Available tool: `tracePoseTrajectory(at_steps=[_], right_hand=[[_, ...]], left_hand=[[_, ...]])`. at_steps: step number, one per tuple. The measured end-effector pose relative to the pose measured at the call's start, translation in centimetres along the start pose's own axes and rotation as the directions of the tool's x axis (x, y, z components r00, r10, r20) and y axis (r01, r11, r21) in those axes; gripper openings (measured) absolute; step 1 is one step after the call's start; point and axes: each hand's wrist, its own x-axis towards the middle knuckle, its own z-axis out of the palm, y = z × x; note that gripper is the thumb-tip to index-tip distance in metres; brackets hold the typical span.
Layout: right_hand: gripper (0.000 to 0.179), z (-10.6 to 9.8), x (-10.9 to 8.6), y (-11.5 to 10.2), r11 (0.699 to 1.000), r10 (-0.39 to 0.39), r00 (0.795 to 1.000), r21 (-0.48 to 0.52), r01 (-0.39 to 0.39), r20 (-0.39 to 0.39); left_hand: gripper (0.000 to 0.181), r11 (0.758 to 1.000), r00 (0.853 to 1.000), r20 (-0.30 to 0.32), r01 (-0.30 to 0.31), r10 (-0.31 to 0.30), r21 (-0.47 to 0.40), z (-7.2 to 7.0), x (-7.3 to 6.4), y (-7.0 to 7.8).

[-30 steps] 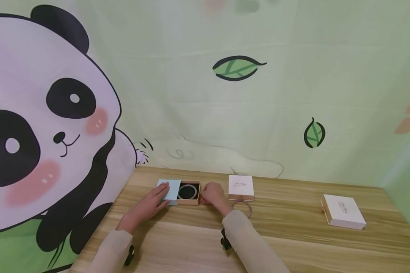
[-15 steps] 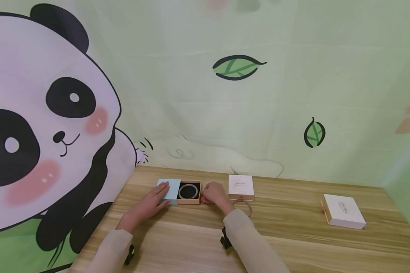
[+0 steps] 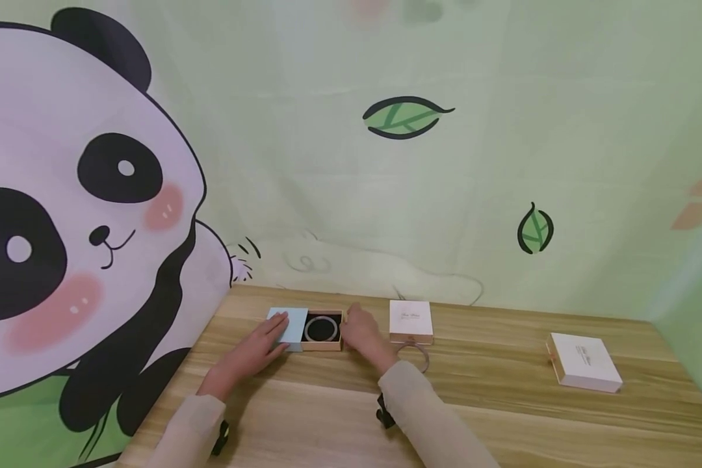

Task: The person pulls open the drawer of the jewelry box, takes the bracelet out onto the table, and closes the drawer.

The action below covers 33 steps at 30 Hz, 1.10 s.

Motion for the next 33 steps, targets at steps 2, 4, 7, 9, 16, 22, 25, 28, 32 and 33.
tracePoseTrajectory(at_steps=[2,4,7,9,16,22,25,28,32,33], right_hand=[[0.032,0.0,-0.3,-0.6,1.0,-0.017,1.0,-0.019,0.016,-0.016],[0.036,0.2,-0.4,-1.1,0.998,-0.039,0.999,-0.042,0.038,-0.026],[0.033,0.5,-0.6,-1.7,0.991,-0.1,0.995,-0.091,0.097,-0.026],[0.03,0.8,-0.5,-2.1,0.981,-0.138,0.99,-0.137,0.134,-0.021],[0.03,1.5,0.0,-3.0,0.956,-0.194,0.981,-0.217,0.195,0.027],[0.037,1.6,0.0,-3.8,0.949,-0.182,0.982,-0.252,0.19,0.057],[0.043,1.6,0.0,-4.3,0.942,-0.176,0.981,-0.273,0.193,0.087],[0.046,1.7,0.2,-4.8,0.936,-0.17,0.979,-0.294,0.196,0.11],[0.048,2.5,0.6,-5.3,0.918,-0.149,0.98,-0.35,0.187,0.132],[0.049,2.7,0.7,-5.4,0.914,-0.137,0.981,-0.365,0.178,0.135]], left_hand=[[0.059,1.0,1.0,-0.008,-0.003,0.003,-0.003,0.1,-0.1,0.0],[0.059,1.0,1.0,-0.006,0.0,0.0,-0.005,0.2,-0.1,0.0],[0.059,1.0,1.0,-0.004,-0.002,0.002,0.001,0.2,-0.1,0.0],[0.058,1.0,1.0,-0.002,-0.003,0.003,0.003,0.2,-0.1,0.0],[0.057,1.0,1.0,-0.021,-0.002,0.001,-0.022,0.2,0.0,0.0],[0.058,1.0,1.0,-0.016,0.005,-0.005,-0.012,-0.1,-0.2,0.2],[0.058,1.0,1.0,0.001,0.014,-0.014,-0.011,-0.2,-0.3,0.1],[0.058,1.0,1.0,0.012,0.01,-0.011,0.009,0.1,-0.3,-0.1],[0.059,0.999,1.0,0.022,-0.003,0.002,0.043,0.3,-0.1,-0.2],[0.059,0.999,1.0,0.025,-0.004,0.003,0.048,0.2,-0.1,-0.2]])
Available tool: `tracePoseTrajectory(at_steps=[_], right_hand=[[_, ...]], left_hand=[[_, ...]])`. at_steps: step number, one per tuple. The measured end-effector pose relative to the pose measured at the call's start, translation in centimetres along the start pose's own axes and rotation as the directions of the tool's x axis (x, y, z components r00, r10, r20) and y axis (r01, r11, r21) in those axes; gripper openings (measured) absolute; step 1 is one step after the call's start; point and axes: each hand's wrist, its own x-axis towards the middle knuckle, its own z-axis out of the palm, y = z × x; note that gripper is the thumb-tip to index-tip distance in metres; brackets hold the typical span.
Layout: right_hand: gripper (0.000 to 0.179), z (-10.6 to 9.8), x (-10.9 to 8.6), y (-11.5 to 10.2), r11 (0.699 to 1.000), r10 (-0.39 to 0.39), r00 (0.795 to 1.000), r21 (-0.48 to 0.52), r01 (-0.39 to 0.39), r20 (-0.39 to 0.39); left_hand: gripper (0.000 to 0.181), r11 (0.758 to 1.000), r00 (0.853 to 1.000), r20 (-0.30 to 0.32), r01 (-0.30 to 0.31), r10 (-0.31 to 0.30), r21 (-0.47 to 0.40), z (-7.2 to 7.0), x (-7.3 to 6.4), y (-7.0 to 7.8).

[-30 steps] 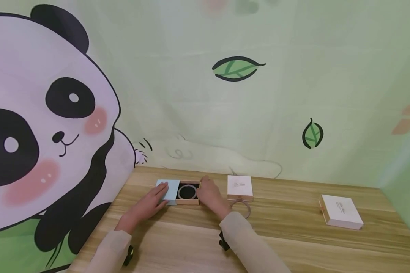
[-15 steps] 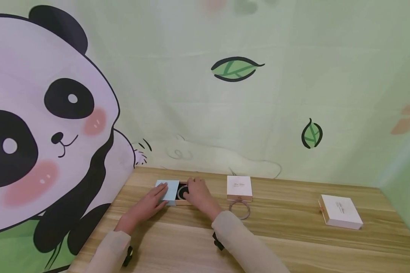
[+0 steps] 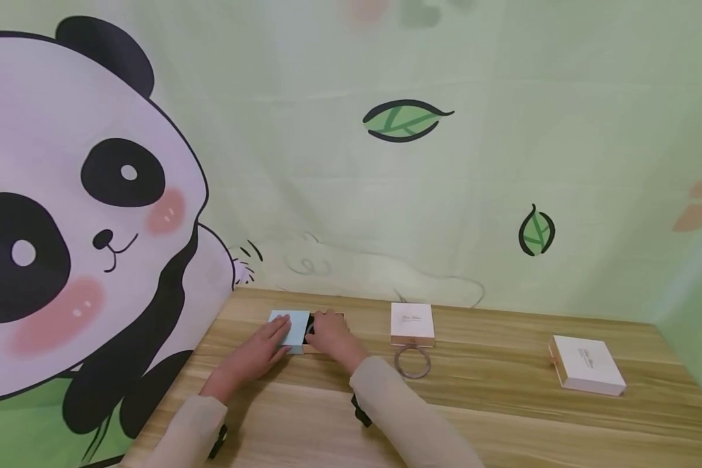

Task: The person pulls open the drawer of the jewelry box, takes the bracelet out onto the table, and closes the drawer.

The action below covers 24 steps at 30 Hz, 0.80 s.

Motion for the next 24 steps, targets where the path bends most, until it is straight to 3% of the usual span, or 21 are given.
tracePoseTrajectory(at_steps=[6,12,15,24], right_hand=[[0.048,0.5,0.4,-0.5,0.999,0.052,0.999,0.004,-0.052,0.009],[0.037,0.1,0.5,-0.8,0.996,-0.007,1.0,-0.086,0.008,0.018],[0.033,-0.1,0.6,-1.0,0.99,-0.02,1.0,-0.14,0.021,0.013],[0.032,-0.2,1.6,-1.5,0.983,0.023,1.0,-0.183,-0.022,0.003]], left_hand=[[0.058,0.999,1.0,-0.015,-0.016,0.016,0.032,0.0,0.1,0.2],[0.061,0.996,0.999,0.008,-0.041,0.04,0.083,0.5,-0.1,0.1],[0.063,0.995,0.999,0.007,-0.052,0.052,0.086,0.6,-0.4,0.1],[0.063,0.997,0.999,0.023,-0.044,0.043,0.058,-0.2,-0.6,0.4]])
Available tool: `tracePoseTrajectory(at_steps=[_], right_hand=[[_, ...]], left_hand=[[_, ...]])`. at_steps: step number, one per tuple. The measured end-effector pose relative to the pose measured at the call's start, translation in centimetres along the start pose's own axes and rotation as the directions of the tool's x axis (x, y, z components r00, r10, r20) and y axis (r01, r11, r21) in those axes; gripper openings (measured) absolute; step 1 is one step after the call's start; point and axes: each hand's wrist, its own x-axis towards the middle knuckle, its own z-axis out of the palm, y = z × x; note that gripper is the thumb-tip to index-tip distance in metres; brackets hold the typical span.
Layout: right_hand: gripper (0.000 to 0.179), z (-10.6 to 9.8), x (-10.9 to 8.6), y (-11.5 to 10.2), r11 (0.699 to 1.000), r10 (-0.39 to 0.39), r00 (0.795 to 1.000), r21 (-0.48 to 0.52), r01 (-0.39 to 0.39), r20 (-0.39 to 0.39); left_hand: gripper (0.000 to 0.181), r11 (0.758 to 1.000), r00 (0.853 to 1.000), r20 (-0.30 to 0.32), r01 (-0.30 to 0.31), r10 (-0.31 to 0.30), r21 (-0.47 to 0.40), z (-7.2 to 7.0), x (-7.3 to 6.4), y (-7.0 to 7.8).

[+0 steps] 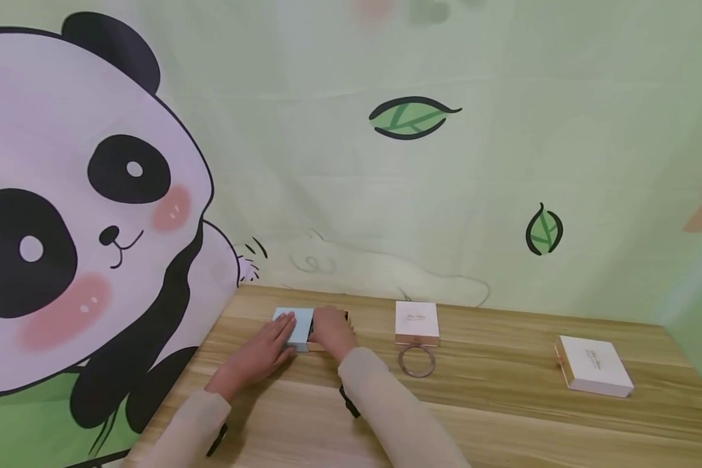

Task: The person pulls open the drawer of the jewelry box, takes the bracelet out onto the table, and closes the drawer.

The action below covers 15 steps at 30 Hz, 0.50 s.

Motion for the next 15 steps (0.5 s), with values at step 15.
tracePoseTrajectory(at_steps=[15], right_hand=[[0.028,0.5,0.8,0.6,0.999,-0.003,1.0,0.043,0.002,0.003]], left_hand=[[0.058,0.997,0.995,0.058,-0.079,0.079,0.011,-1.3,1.8,0.2]])
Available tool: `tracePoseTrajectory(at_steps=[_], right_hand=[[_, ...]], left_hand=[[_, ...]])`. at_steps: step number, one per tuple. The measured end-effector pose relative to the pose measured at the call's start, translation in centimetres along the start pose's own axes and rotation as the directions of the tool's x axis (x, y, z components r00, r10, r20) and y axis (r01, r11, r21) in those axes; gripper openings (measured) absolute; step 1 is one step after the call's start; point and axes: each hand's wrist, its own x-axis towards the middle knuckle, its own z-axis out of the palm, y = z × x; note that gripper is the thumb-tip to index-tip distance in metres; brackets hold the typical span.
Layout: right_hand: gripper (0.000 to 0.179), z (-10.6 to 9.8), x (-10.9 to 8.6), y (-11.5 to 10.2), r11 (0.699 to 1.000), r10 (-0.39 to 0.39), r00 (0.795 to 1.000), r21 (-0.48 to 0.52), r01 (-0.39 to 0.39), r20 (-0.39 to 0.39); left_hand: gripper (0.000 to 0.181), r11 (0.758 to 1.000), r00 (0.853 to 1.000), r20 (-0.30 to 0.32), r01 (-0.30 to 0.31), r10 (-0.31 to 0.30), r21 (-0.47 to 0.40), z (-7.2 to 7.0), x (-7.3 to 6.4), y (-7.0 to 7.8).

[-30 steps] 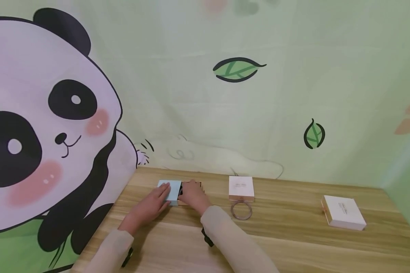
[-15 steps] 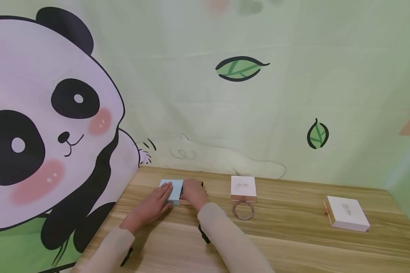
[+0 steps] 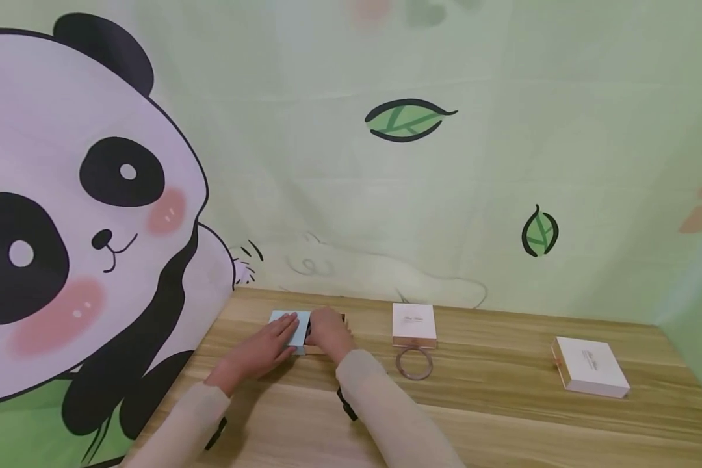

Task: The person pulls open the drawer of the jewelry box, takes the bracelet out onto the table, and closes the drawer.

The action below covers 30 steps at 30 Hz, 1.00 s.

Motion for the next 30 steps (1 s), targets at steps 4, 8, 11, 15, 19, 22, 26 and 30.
tracePoseTrajectory(at_steps=[4,8,11,15,19,22,26,30], right_hand=[[0.029,-0.4,-0.1,-0.3,0.999,0.002,1.0,0.033,-0.001,-0.007],[0.031,-0.7,-0.3,-0.3,0.997,0.0,1.0,0.072,0.001,-0.009],[0.029,-0.7,-0.5,-0.2,0.996,-0.017,1.0,0.086,0.018,-0.005],[0.023,-0.5,-0.8,0.4,0.992,-0.062,0.998,0.109,0.065,-0.029],[0.026,-0.6,-1.4,0.9,0.984,-0.105,0.993,0.141,0.112,-0.054],[0.036,-0.8,-1.8,1.1,0.981,-0.136,0.989,0.127,0.143,-0.065],[0.05,-1.0,-2.4,1.2,0.979,-0.188,0.979,0.065,0.193,-0.081],[0.047,-1.2,-3.4,1.0,0.966,-0.254,0.964,0.025,0.257,-0.078]], left_hand=[[0.059,1.0,1.0,0.021,0.022,-0.022,-0.014,-0.5,0.1,-0.1],[0.06,1.0,0.999,0.021,0.03,-0.03,-0.006,-0.6,0.3,-0.3],[0.06,0.999,0.999,0.029,0.031,-0.032,0.013,-0.1,0.2,-0.5],[0.06,0.999,0.999,0.029,0.042,-0.042,0.004,0.6,0.0,-0.3],[0.061,0.998,0.998,0.026,0.058,-0.057,-0.022,1.0,-0.1,0.0],[0.061,0.998,0.998,0.019,0.061,-0.061,-0.035,1.1,-0.2,0.0],[0.061,0.998,0.998,0.001,0.059,-0.059,-0.035,1.0,-0.2,0.1],[0.062,0.997,0.998,-0.003,0.063,-0.063,-0.035,1.0,-0.3,0.1]])
